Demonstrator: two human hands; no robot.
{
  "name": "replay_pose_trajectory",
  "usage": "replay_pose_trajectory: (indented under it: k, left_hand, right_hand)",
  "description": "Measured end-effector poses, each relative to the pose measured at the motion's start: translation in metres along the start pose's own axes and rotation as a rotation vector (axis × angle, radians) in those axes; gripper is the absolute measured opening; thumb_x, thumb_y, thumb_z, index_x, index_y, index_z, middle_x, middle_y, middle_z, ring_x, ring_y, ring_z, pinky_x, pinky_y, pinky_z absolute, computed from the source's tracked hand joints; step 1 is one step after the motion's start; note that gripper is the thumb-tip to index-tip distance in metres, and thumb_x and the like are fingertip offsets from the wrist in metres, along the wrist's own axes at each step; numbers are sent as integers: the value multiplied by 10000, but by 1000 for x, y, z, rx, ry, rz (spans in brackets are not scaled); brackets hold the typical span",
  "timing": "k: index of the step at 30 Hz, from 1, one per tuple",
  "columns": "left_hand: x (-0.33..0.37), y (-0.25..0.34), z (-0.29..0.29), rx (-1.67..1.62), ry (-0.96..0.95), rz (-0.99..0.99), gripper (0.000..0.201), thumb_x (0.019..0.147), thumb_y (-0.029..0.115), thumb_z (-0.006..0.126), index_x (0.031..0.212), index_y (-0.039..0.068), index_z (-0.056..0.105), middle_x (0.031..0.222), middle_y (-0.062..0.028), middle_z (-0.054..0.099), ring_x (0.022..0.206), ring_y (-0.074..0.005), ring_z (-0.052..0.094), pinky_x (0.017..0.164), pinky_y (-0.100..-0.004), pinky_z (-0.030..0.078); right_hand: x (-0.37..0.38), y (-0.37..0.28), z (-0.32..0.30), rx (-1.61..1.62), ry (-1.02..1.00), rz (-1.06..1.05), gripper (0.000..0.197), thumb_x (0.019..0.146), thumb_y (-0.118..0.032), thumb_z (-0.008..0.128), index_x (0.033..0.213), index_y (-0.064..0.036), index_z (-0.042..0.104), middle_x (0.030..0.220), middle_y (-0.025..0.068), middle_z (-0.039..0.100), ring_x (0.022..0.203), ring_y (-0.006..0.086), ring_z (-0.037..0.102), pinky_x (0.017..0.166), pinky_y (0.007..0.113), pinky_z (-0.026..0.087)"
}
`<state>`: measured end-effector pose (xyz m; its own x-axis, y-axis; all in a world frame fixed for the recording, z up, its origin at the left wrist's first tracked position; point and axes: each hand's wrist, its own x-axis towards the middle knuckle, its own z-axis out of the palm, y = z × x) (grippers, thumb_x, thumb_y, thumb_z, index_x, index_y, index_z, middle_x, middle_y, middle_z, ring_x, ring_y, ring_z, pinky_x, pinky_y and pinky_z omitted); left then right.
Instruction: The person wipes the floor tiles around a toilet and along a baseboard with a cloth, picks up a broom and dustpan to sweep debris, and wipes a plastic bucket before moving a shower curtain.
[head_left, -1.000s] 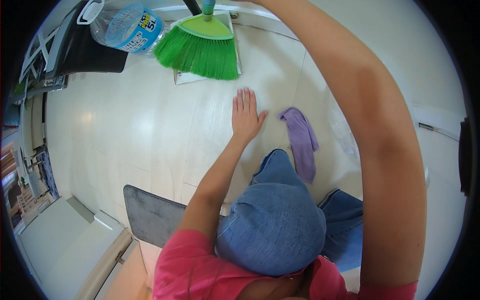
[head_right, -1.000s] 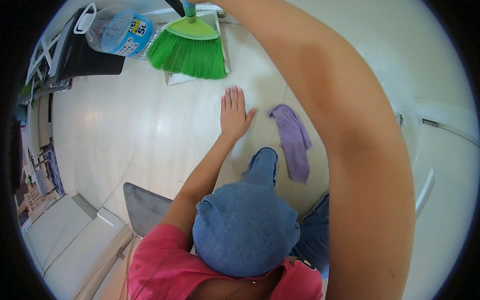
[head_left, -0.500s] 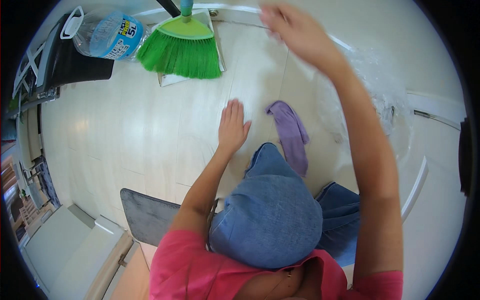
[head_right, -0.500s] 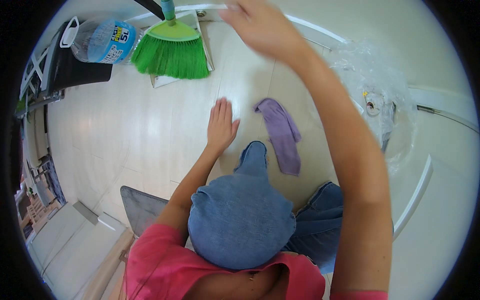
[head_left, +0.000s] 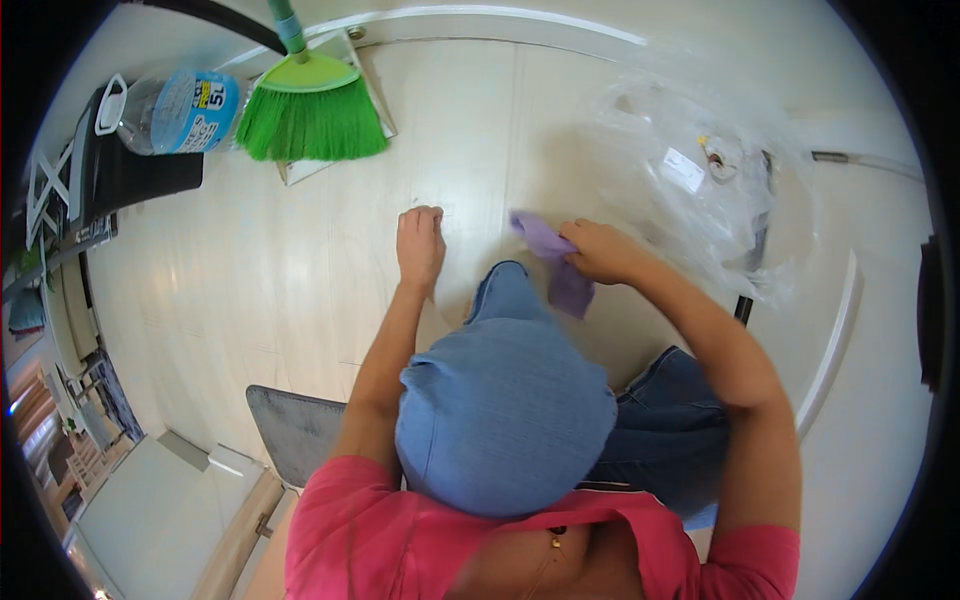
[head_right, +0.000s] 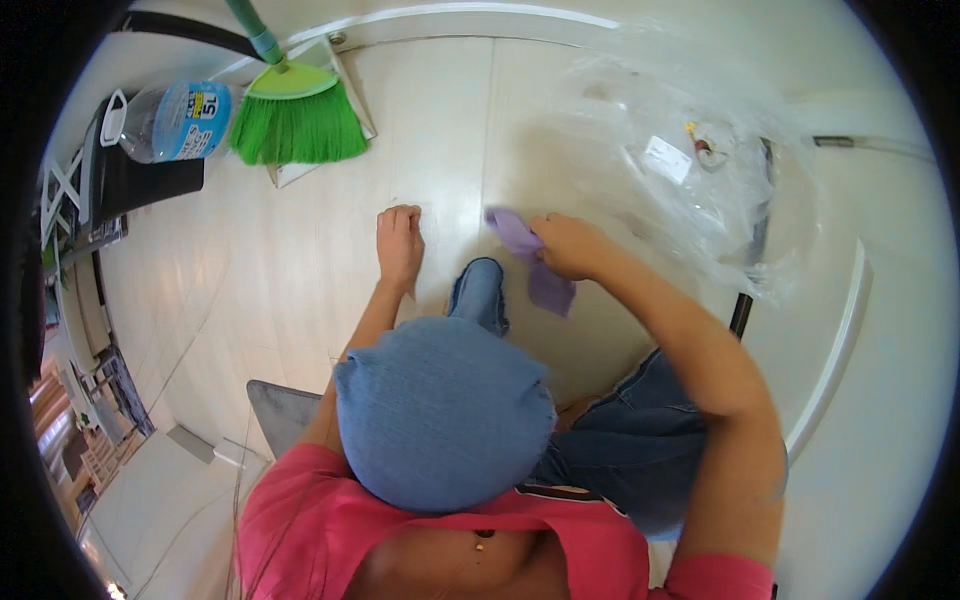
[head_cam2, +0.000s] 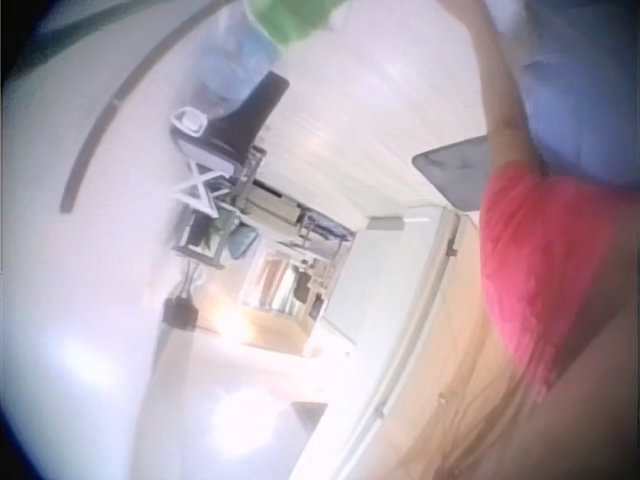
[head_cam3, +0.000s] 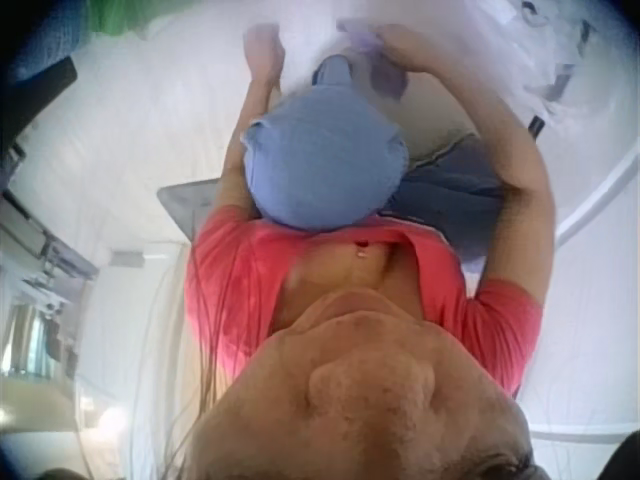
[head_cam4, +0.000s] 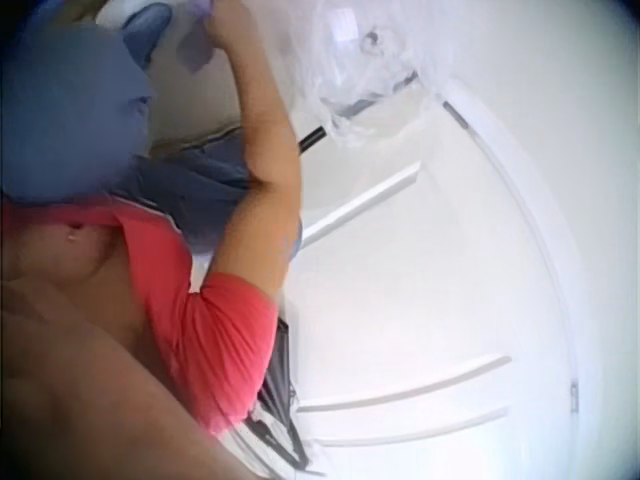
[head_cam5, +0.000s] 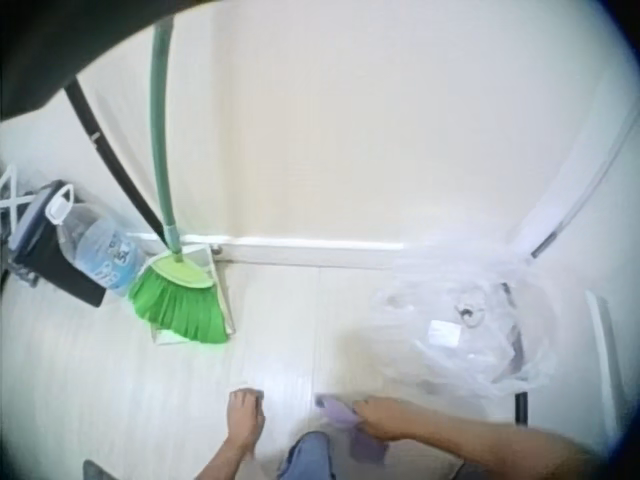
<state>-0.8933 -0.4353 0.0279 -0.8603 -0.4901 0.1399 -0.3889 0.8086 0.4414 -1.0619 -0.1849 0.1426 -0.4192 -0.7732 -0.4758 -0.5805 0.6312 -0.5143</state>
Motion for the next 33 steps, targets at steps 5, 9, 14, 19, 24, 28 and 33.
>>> replay_pose_trajectory:
  k: [5,9,14,19,24,28,33]
  left_hand:
    - [56,12,-16,-272,-163,-49,126,870,123,560,900,14,615,807,-142,634,701,-279,615,651,-365,490]
    - [118,161,-58,-401,-717,159,204,874,200,598,907,3,638,731,-99,636,636,-152,570,628,-308,485]
    - [186,311,-114,-330,-853,449,185,867,194,609,911,19,650,733,-41,632,594,-115,543,577,-261,468]
    - [219,403,-67,-258,-1006,512,310,857,197,620,1114,23,616,1053,-119,639,943,-219,615,814,-326,498]
    - [209,455,-24,-100,-1166,495,677,849,525,532,1335,61,450,1423,-172,343,1326,-311,304,1044,-452,315]
    - [229,472,-12,65,-1229,355,868,817,738,330,1366,70,410,1484,-180,222,1382,-331,181,1075,-528,225]
    - [225,463,15,480,-540,728,691,878,639,316,1345,151,459,1507,-124,198,1332,-353,299,1064,-562,226]
  right_hand:
    - [-80,-24,-153,92,-328,-166,199,760,-143,640,916,-38,574,904,151,578,848,327,552,767,394,436]
    - [-181,-32,-258,30,81,132,214,807,-146,595,986,-29,591,814,102,597,816,232,592,689,346,460]
    - [-245,-15,-298,26,405,332,217,830,-135,534,991,6,572,851,61,583,798,182,568,713,322,471]
    - [-294,20,-315,-168,598,323,339,878,-338,576,1017,-30,552,773,5,516,646,79,476,532,196,382]
    - [-312,-11,-317,-109,598,456,320,875,-266,567,1017,20,591,824,89,619,751,177,594,673,292,483]
    - [-304,-20,-306,-179,774,512,193,818,-139,611,915,26,637,723,74,632,662,143,584,636,287,474]
    - [-311,4,-304,-251,858,301,199,815,-146,617,916,24,639,735,72,635,655,144,558,619,282,444]
